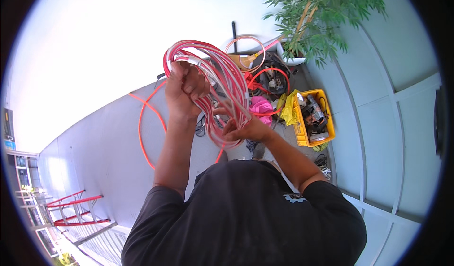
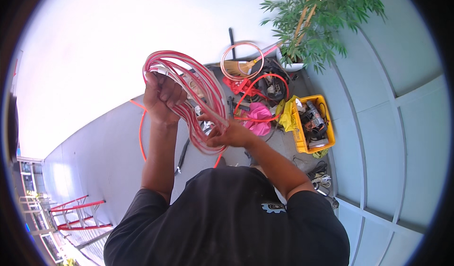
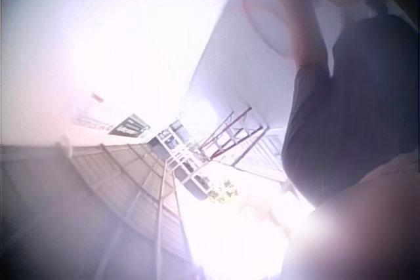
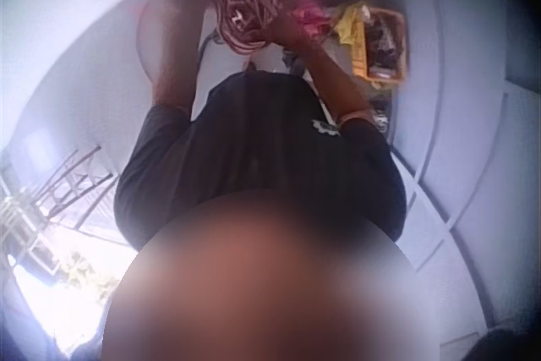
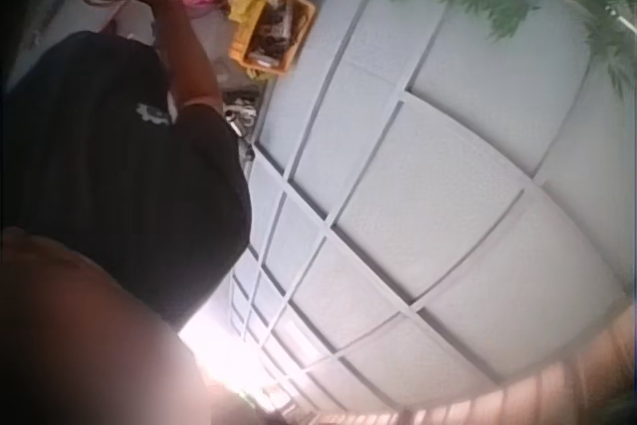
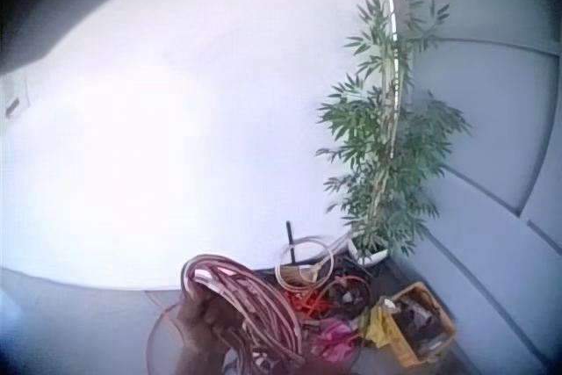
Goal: The person gathers and coils a bundle of red and white wires, then places them into a yellow crate. They coil a long orange corrugated hose and set it aside. They handle black cables and assorted wires, placing them into red and yellow plastic bags, and finally arrange items inside the yellow crate.
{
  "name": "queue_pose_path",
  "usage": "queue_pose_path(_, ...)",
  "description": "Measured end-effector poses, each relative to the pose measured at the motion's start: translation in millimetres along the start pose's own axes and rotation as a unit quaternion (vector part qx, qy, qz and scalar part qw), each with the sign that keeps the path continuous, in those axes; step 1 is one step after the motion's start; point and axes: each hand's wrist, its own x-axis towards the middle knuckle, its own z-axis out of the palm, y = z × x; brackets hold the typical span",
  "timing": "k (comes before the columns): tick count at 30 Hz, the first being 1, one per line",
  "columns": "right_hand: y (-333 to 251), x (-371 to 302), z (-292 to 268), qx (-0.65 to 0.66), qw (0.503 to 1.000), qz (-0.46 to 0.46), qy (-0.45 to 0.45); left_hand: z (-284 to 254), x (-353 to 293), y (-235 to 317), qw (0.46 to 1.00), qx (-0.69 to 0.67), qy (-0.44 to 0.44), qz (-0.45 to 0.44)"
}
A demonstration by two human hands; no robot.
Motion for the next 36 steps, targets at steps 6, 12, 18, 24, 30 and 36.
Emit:
queue_pose_path(6,58,7,52,0.056,0.99,0.029,0.125,48,30,-42,0.972,-0.188,-0.05,-0.133)
queue_pose_path(12,37,-15,37,0.199,0.953,-0.054,0.224,31,60,-51,0.923,-0.276,-0.13,-0.235)
queue_pose_path(18,4,-73,1,-0.296,0.874,-0.012,0.386,-75,18,-50,0.962,-0.045,0.06,-0.263)
queue_pose_path(24,-5,-87,-8,0.027,0.983,0.098,0.152,-91,-42,-62,0.937,-0.089,0.069,-0.331)
queue_pose_path(30,-64,-22,-48,0.354,0.931,0.069,0.048,-55,-18,-54,0.91,0.018,0.08,-0.406)
queue_pose_path(36,-82,-13,-12,-0.057,0.976,0.152,0.144,-14,-18,-72,0.911,0.169,0.264,-0.268)
